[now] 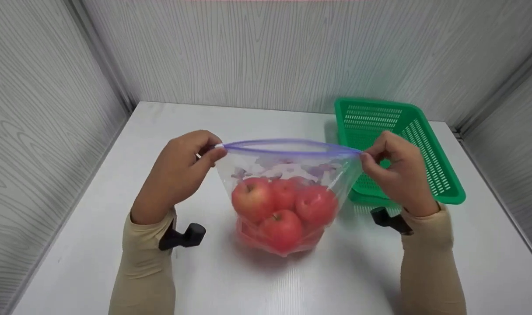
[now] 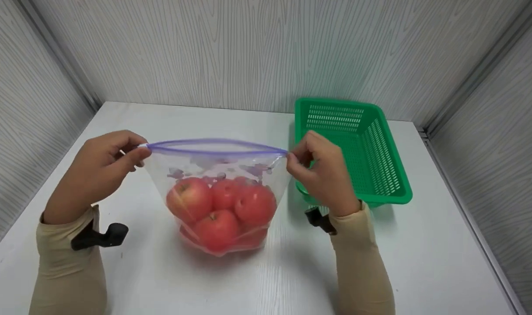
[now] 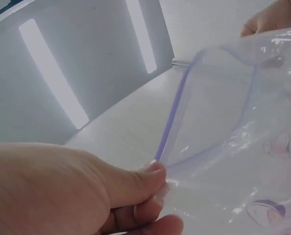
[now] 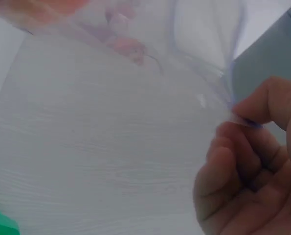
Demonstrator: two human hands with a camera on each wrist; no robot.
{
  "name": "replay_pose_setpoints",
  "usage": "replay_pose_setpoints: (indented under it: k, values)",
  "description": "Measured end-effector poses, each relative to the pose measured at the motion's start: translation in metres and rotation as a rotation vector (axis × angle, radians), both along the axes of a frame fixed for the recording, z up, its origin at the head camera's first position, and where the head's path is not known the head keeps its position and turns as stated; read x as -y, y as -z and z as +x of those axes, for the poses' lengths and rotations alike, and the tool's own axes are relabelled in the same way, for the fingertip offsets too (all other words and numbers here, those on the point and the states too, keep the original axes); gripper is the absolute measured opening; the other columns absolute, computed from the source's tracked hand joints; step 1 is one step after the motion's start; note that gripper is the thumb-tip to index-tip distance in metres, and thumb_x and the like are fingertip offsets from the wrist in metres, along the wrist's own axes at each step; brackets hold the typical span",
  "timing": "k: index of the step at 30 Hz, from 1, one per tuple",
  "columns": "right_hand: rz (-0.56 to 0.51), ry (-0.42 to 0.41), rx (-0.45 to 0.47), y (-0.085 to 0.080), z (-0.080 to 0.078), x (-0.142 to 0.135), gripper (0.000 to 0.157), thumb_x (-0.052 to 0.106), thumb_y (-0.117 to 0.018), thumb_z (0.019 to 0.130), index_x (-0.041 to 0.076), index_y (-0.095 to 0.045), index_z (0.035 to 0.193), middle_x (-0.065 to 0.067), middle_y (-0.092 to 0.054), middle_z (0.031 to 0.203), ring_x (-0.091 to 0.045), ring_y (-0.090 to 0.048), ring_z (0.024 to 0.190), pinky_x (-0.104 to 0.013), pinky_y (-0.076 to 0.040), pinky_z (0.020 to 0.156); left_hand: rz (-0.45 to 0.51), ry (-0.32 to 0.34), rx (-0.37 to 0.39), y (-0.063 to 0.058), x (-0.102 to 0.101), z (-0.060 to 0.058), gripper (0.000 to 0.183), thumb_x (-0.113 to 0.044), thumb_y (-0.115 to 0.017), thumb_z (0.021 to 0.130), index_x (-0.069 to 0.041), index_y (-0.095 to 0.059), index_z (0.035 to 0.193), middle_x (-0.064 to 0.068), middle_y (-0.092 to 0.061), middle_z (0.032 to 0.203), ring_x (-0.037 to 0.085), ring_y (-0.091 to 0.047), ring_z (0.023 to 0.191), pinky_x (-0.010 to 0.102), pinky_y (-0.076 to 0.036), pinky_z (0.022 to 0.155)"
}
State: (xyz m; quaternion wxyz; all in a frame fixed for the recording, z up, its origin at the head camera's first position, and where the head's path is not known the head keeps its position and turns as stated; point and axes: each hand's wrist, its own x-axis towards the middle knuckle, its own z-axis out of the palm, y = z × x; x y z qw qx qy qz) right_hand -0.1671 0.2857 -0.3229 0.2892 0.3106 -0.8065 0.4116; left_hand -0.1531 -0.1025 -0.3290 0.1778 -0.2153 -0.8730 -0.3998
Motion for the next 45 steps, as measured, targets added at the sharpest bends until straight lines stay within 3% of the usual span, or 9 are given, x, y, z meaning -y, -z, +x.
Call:
replay_pose_setpoints:
  k: [3, 5, 9, 15, 22, 28, 34, 45]
  values:
    - [0.060, 0.082, 0.064, 0.000, -0.005, -0.009, 0.021, -0.012, -0.070, 0.085, 0.001, -0.057, 0.075, -0.002, -0.057, 0.073, -0.010, -0.052, 0.065, -0.017, -0.044, 0.059, -0.068, -0.129, -0.016, 0.005, -0.007, -0.007, 0.019, -0.023, -0.067, 0.102, -0.004, -0.070, 0.102, 0.006, -0.064, 0.088, 0.021, -0.056, 0.077, 0.038, -0.046, 0.070]
    - [0.073, 0.118, 0.112, 0.003, -0.008, -0.009, 0.021, -0.011, -0.069, 0.086, 0.003, -0.057, 0.075, -0.001, -0.057, 0.072, -0.012, -0.051, 0.064, -0.018, -0.043, 0.058, -0.100, -0.158, 0.002, 0.005, -0.010, -0.007, 0.020, -0.024, -0.067, 0.102, -0.004, -0.070, 0.103, 0.007, -0.065, 0.089, 0.023, -0.056, 0.077, 0.040, -0.045, 0.070]
    - [0.098, 0.178, 0.205, 0.002, -0.009, -0.009, 0.017, -0.005, -0.070, 0.091, 0.004, -0.061, 0.079, 0.001, -0.060, 0.076, -0.015, -0.054, 0.067, -0.018, -0.046, 0.060, -0.026, -0.117, 0.077, 0.002, -0.005, -0.007, 0.017, -0.025, -0.073, 0.098, -0.008, -0.075, 0.101, 0.003, -0.069, 0.089, 0.020, -0.058, 0.081, 0.038, -0.046, 0.075]
    - [0.105, 0.263, 0.225, 0.002, -0.009, -0.004, 0.011, 0.008, -0.071, 0.097, 0.003, -0.069, 0.089, -0.003, -0.068, 0.086, -0.016, -0.057, 0.078, -0.017, -0.050, 0.069, 0.102, -0.096, 0.163, 0.004, 0.002, -0.014, 0.016, -0.026, -0.077, 0.096, -0.012, -0.080, 0.103, 0.000, -0.076, 0.096, 0.016, -0.067, 0.090, 0.037, -0.052, 0.084]
    - [0.129, 0.363, 0.183, 0.009, -0.017, 0.003, 0.018, 0.024, -0.071, 0.100, 0.007, -0.075, 0.102, -0.003, -0.068, 0.093, -0.012, -0.055, 0.084, -0.020, -0.045, 0.070, 0.095, -0.168, 0.097, 0.011, -0.002, -0.022, 0.018, -0.021, -0.073, 0.099, -0.007, -0.078, 0.108, 0.004, -0.075, 0.098, 0.022, -0.066, 0.095, 0.039, -0.050, 0.082]
    - [0.140, 0.367, 0.190, 0.012, -0.018, 0.001, 0.017, 0.025, -0.072, 0.099, 0.008, -0.076, 0.103, -0.002, -0.067, 0.093, -0.012, -0.055, 0.085, -0.020, -0.046, 0.070, 0.108, -0.209, 0.061, 0.012, -0.003, -0.023, 0.017, -0.025, -0.078, 0.095, -0.008, -0.080, 0.100, 0.004, -0.076, 0.091, 0.020, -0.066, 0.088, 0.036, -0.047, 0.078]
    - [0.130, 0.354, 0.206, 0.013, -0.022, -0.002, 0.017, 0.024, -0.070, 0.101, 0.008, -0.075, 0.104, -0.002, -0.067, 0.095, -0.013, -0.056, 0.088, -0.022, -0.046, 0.072, 0.125, -0.222, 0.088, 0.012, -0.003, -0.024, 0.017, -0.023, -0.077, 0.096, -0.007, -0.079, 0.100, 0.005, -0.075, 0.090, 0.020, -0.063, 0.084, 0.035, -0.046, 0.075]
    - [0.167, 0.328, 0.151, 0.018, -0.024, -0.008, 0.011, 0.019, -0.072, 0.099, 0.008, -0.074, 0.102, -0.002, -0.066, 0.093, -0.012, -0.057, 0.086, -0.024, -0.049, 0.071, 0.158, -0.157, 0.133, 0.009, -0.005, -0.025, 0.018, -0.026, -0.074, 0.098, -0.009, -0.080, 0.101, 0.003, -0.075, 0.087, 0.017, -0.063, 0.077, 0.033, -0.049, 0.071]
